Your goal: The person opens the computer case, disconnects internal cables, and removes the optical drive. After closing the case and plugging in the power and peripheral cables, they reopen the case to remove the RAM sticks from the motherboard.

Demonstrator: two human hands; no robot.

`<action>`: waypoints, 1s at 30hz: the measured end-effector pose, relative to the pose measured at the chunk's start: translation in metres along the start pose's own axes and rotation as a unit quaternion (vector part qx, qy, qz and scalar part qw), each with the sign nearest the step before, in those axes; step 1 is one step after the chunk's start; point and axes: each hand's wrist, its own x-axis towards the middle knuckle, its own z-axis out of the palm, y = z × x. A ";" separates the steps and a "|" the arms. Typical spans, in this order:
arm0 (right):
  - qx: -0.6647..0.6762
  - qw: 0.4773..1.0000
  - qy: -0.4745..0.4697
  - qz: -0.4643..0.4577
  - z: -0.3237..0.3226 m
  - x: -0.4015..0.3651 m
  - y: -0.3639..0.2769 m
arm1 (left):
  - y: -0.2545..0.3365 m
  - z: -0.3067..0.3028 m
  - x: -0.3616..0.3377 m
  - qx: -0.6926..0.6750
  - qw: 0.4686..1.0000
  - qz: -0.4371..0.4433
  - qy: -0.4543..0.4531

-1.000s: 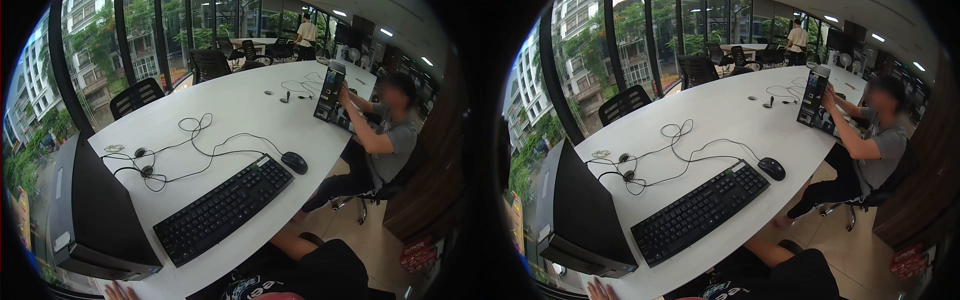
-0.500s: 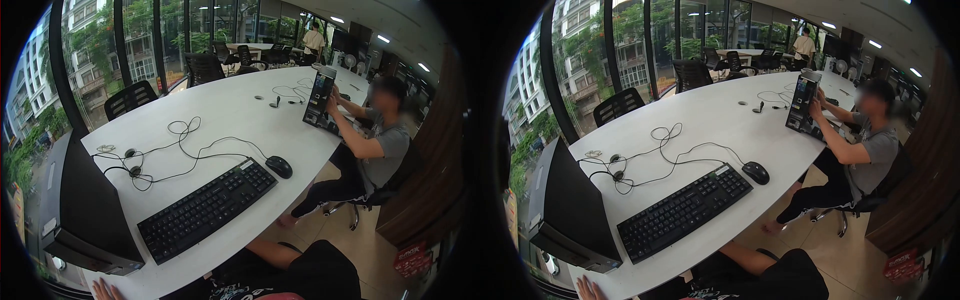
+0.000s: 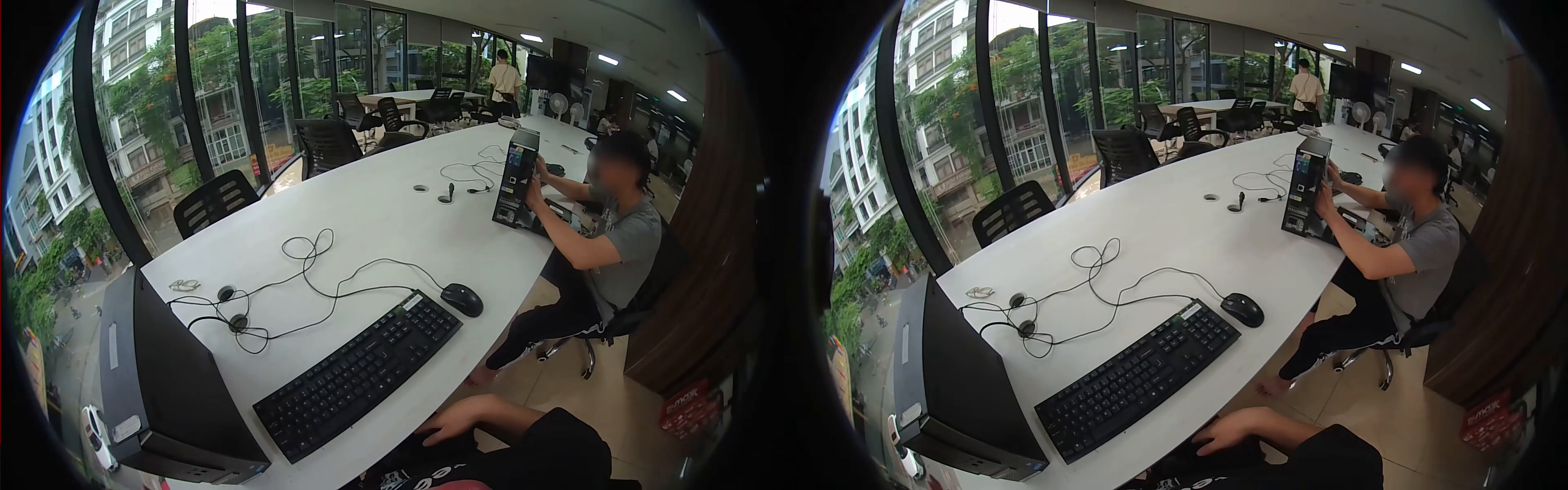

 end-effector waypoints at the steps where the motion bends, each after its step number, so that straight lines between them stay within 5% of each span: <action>1: 0.032 0.998 -0.050 0.035 -0.022 -0.015 -0.021 | 0.007 0.006 0.016 0.021 0.994 0.095 0.051; 3: 0.048 0.994 -0.090 0.030 -0.062 -0.029 -0.071 | 0.022 0.019 0.044 0.063 0.947 0.278 0.149; 5: 0.068 0.989 -0.131 0.023 -0.090 -0.031 -0.109 | 0.044 0.021 0.065 0.086 0.939 0.297 0.150; 9: 0.103 0.954 -0.169 -0.224 -0.143 -0.002 -0.149 | 0.078 0.030 0.093 0.096 0.906 0.392 0.128; 13: 0.106 0.961 0.053 -0.249 -0.200 0.093 -0.186 | 0.080 0.052 0.093 0.123 0.910 0.384 0.093; 18: 0.113 0.958 0.168 -0.204 -0.226 0.280 -0.212 | 0.077 0.072 0.090 0.120 0.901 0.374 0.184; 20: 0.172 0.904 0.270 -0.285 -0.210 0.326 -0.223 | 0.077 0.073 0.091 0.107 0.909 0.363 0.177; 25: 0.331 0.873 0.177 -0.311 -0.188 0.401 -0.232 | 0.077 0.077 0.088 0.094 0.916 0.340 0.193; 27: 0.429 0.852 0.207 -0.215 -0.196 0.419 -0.233 | 0.074 0.079 0.090 0.065 0.919 0.340 0.190; 30: 0.477 0.825 -0.086 -0.291 -0.241 0.498 -0.203 | 0.057 0.076 0.089 0.106 0.919 0.337 0.175</action>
